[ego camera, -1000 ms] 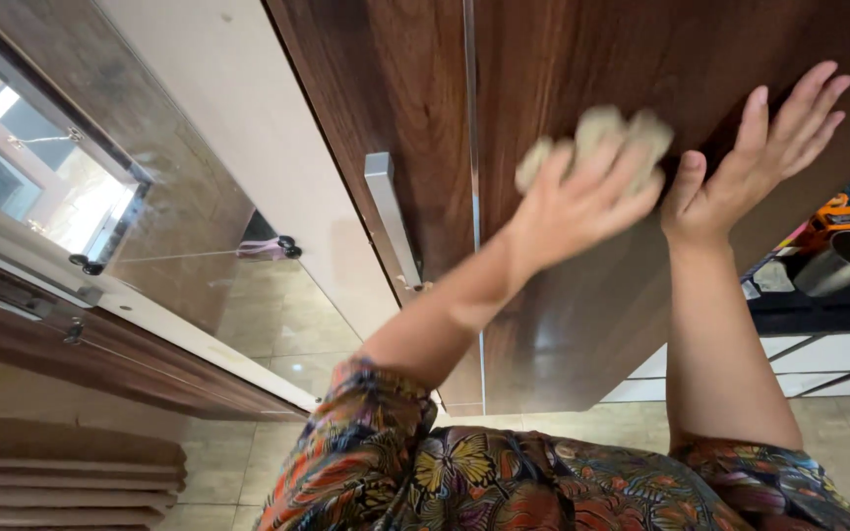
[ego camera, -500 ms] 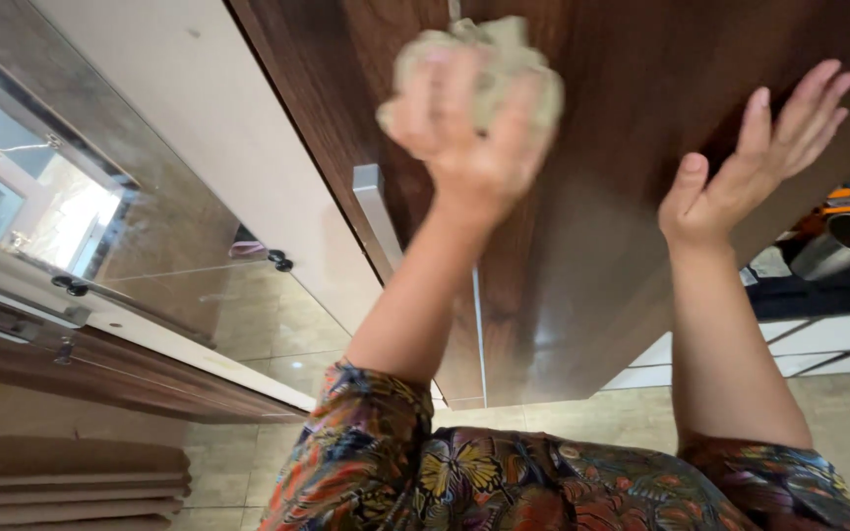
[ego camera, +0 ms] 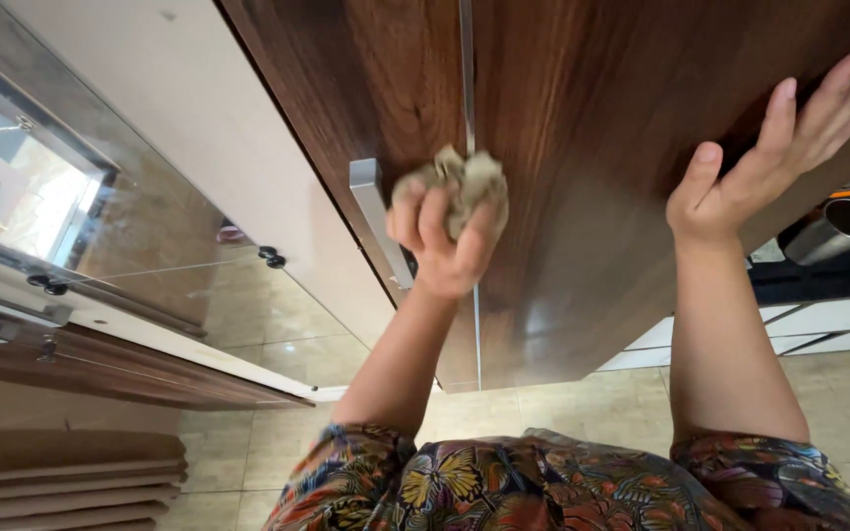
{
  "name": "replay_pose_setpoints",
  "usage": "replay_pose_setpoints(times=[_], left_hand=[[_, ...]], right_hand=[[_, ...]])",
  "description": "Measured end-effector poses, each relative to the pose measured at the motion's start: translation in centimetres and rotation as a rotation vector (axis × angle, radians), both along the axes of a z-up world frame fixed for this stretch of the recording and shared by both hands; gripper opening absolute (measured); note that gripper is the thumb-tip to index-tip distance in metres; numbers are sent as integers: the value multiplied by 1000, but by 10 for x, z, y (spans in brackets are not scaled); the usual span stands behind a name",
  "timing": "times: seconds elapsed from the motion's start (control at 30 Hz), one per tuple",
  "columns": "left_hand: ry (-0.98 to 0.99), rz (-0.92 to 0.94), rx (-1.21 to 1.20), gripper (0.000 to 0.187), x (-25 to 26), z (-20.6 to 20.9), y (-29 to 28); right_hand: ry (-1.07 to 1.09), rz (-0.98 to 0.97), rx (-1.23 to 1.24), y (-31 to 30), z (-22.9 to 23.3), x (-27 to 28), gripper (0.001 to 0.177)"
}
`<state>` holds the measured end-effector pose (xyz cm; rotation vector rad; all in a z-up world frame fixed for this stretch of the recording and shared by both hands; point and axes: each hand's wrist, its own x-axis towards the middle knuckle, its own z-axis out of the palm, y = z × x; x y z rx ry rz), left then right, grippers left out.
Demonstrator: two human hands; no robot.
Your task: Wiping the surface and handles of a wooden wardrobe with a cloth.
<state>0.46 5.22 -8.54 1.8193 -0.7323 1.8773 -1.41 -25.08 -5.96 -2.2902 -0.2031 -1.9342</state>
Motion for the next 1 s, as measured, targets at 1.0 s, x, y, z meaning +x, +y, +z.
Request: replay_pose_setpoints(times=[1.0], left_hand=[[51, -63, 191, 28, -17, 17, -118]], right_hand=[[127, 107, 17, -27, -12, -12, 53]])
